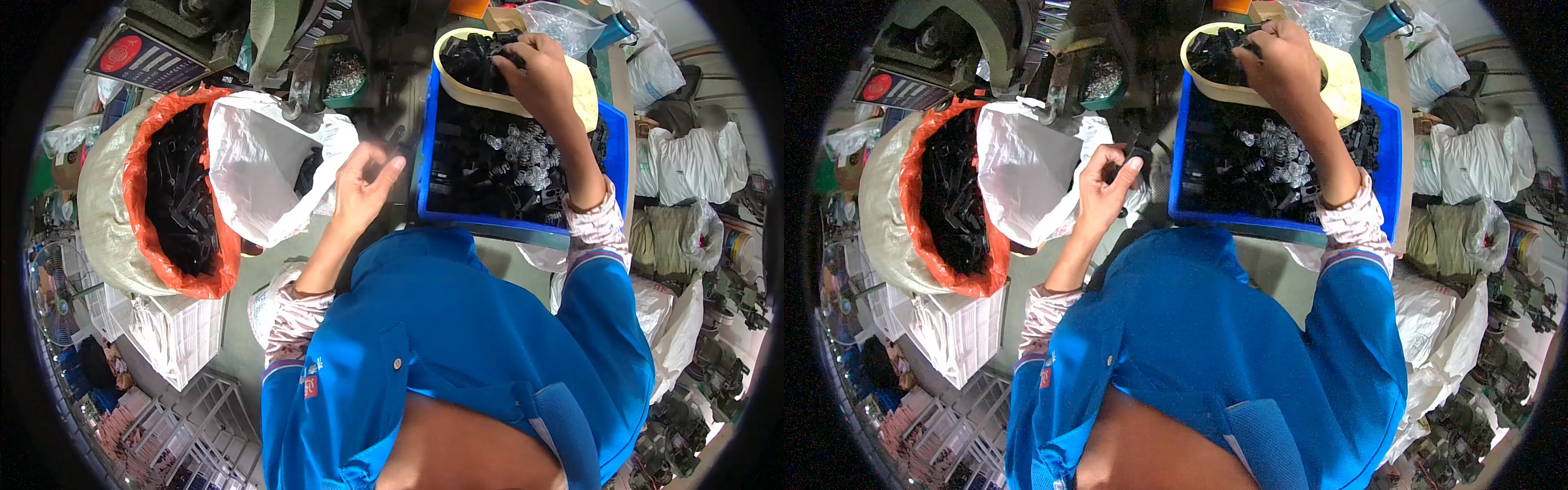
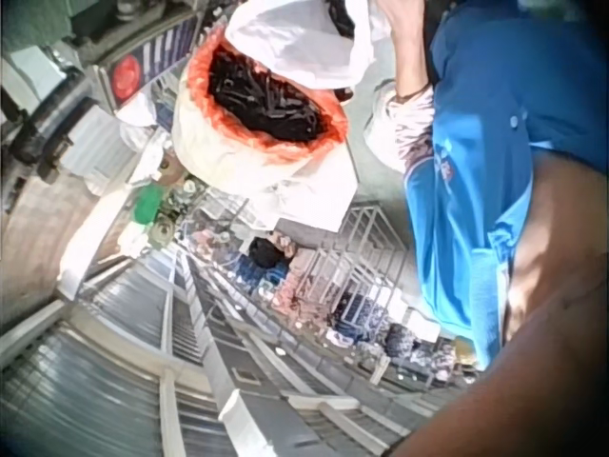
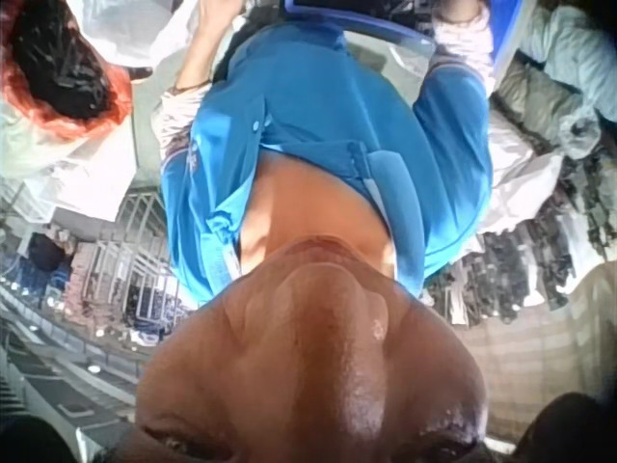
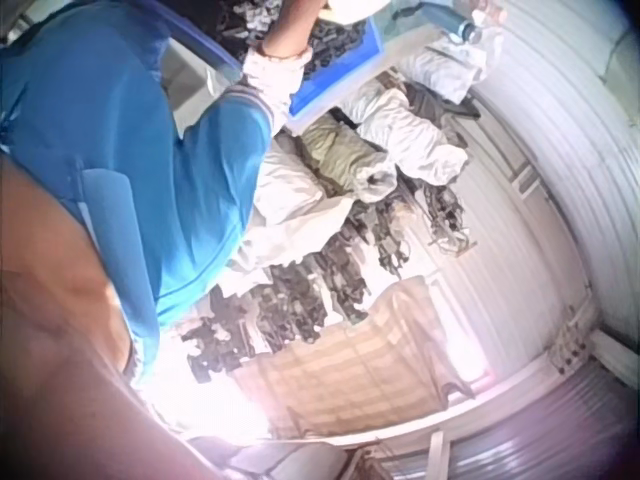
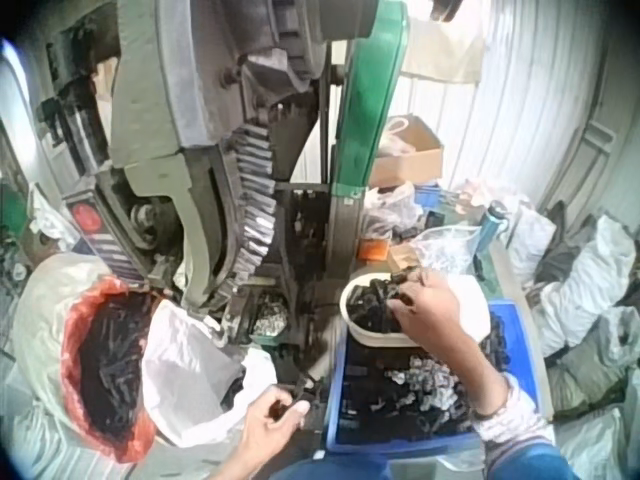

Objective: The person repeatedly picks small black plastic components from a large sack and a blue bin, then uses a handheld tool to press or snap them together. The assembled pieces are placed back into the blue bin. The process is continuous and repetitive throughout the clip.

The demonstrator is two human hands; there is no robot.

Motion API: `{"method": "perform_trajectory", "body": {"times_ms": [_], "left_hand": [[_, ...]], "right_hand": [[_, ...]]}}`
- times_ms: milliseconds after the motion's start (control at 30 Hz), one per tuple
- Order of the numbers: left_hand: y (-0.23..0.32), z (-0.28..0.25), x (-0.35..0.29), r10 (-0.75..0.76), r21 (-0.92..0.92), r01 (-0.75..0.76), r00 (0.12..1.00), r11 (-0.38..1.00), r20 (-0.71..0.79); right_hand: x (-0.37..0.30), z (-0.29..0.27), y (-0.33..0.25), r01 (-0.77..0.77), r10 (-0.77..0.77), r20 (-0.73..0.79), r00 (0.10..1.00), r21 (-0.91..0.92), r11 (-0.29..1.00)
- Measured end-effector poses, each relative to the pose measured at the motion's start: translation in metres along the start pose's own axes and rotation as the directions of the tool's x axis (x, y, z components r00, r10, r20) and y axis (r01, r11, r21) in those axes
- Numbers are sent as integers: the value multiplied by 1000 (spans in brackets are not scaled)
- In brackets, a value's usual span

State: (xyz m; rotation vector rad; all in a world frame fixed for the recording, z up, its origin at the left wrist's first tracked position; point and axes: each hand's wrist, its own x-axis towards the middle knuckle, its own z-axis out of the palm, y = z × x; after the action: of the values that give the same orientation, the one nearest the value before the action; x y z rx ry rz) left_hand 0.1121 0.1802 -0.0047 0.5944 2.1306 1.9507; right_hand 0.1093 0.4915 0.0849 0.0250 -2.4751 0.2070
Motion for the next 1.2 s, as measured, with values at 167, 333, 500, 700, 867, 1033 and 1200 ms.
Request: {"method": "perform_trajectory", "body": {"times_ms": [167, 333, 500, 700, 867, 1033, 1200], "left_hand": [[10, -15, 4, -90, -150, 98, 994, 984, 62], [14, -30, 17, -90, -302, 110, 993, 947, 79], [-4, -57, 29, 5, -211, 3, 999, 977, 40], [-8, -108, 32, 26, -63, -23, 998, 998, 53], [-11, -139, 33, 144, 75, -148, 988, 986, 49], [-10, -163, 38, 143, 137, -157, 984, 978, 109], [-6, -176, 51, 175, 224, -208, 972, 952, 156]], "right_hand": [[-2, 22, -9, 35, -40, -16, 999, -199, 979], [-5, 7, -32, -328, 356, -32, 934, 322, 888], [-16, 6, -114, -600, 432, 553, 712, 799, -34], [-13, 64, -168, -701, 153, 735, 661, 677, -226], [1, 88, -188, -697, 11, 697, 717, 716, 36], [15, 101, -201, -701, 31, 717, 696, 669, 248], [17, 112, -209, -606, 32, 648, 761, 692, 392]]}}
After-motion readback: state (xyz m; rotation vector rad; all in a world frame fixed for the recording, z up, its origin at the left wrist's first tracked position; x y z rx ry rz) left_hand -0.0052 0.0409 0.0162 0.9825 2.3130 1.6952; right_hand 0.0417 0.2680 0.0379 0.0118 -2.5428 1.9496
